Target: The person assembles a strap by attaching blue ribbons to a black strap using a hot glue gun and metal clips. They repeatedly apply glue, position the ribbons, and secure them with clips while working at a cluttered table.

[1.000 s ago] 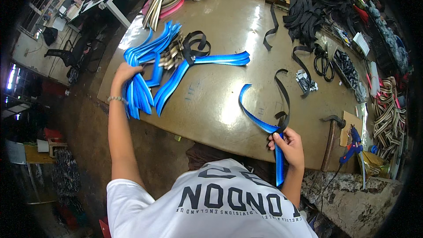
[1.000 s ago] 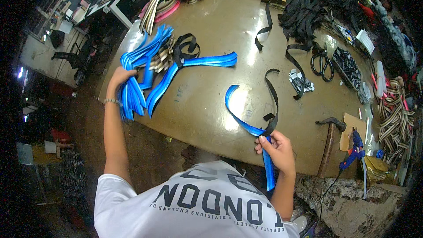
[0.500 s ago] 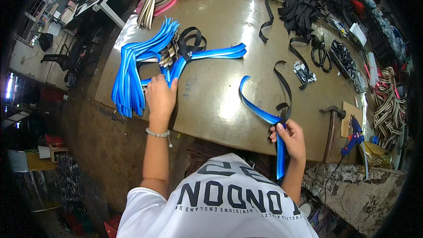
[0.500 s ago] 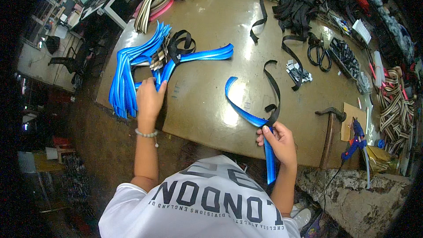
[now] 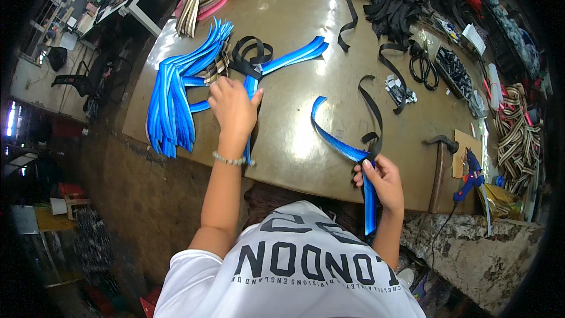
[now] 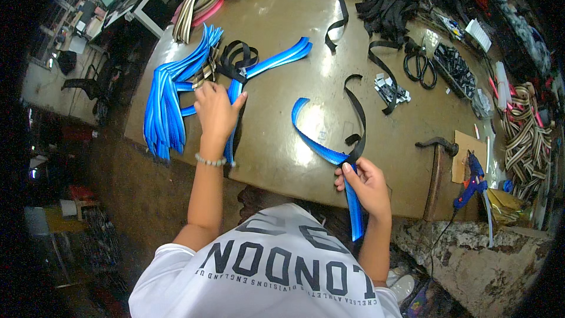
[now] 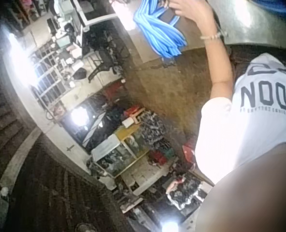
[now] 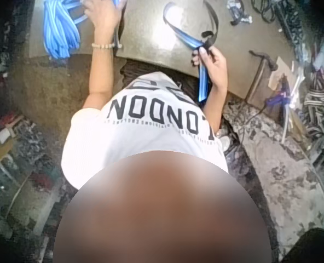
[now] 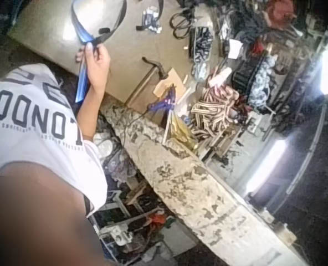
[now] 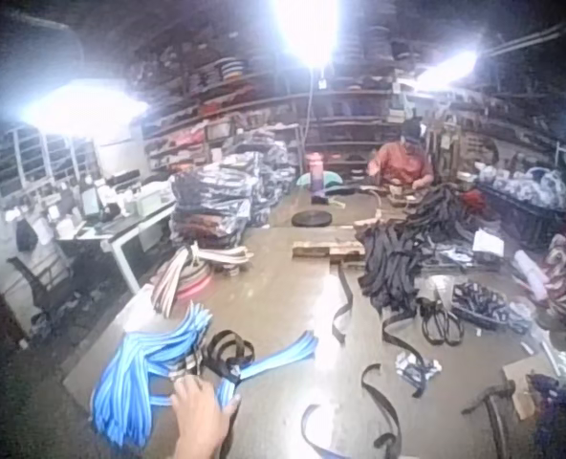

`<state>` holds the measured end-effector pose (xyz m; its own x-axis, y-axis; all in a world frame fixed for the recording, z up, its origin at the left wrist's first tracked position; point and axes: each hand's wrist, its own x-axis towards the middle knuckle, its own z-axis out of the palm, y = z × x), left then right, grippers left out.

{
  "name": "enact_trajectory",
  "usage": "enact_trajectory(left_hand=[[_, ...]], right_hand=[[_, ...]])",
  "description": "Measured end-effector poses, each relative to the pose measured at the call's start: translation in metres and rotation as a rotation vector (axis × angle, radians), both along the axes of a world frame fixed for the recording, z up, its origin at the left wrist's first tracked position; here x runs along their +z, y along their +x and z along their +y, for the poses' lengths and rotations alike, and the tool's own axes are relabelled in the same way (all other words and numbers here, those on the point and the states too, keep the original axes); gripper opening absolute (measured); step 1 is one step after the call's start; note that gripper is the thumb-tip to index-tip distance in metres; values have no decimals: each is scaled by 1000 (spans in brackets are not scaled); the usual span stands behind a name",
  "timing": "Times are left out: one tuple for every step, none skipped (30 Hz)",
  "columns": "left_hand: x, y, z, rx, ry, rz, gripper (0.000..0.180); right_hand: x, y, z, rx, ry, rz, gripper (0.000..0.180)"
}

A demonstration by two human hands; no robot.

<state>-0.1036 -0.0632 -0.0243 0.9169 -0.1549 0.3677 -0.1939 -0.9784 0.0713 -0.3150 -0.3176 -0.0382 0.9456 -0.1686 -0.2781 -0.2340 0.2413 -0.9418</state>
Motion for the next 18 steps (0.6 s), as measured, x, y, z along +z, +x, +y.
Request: enact_trajectory(left_hand=[[2,0,-2,-25,-1,17,39],[6,1,-5,-58,-17,45,39],[10,1,-8,-86,-27,121,38],[15,1,-11,-145,-79,172,32],[21,3,-15,-236,-293,248,31],[29,7,-18,-319,-502,372,29],[36,12,-22,-396,-711,496,27],[46,27,-27,-511,-849,598,25],[55,45,-32,-583,-861,691,28],[65,67,-38,-689,-835,747,34],[73,89,-46,-673,-728,716,40],[82,112,-55,-652,-644,656,41],[89,134,-63,-764,-637,509,38],[100,159,-69,-773,-654,619,40],[107,180,-73,-828,-613,521,41],[116,204,-81,-858,-552,473,41],[121,225,-86,-885,-507,446,39],[127,247,-87,-866,-443,429,41]], right_hand=[[0,0,0,4,3,3,19],[0,0,0,-4,8,2,19],[-1,0,-1,7,5,-9,19],[-1,0,-1,9,8,-12,19],[-1,1,-1,7,8,6,19],[-2,1,-1,17,19,-28,19],[-2,1,-2,15,21,-21,18],[-3,1,-2,15,24,-13,17],[-3,1,-2,18,33,0,16],[-3,1,-2,20,28,-12,16],[-3,1,-3,24,27,-19,17],[-3,1,-3,21,31,-27,18],[-3,2,-3,19,16,-20,18],[-3,2,-3,8,12,-13,18],[-2,2,-3,-3,8,-6,18],[-2,3,-2,-15,17,-1,17],[-1,3,-2,-28,26,5,16],[-1,3,-2,-41,40,18,16]])
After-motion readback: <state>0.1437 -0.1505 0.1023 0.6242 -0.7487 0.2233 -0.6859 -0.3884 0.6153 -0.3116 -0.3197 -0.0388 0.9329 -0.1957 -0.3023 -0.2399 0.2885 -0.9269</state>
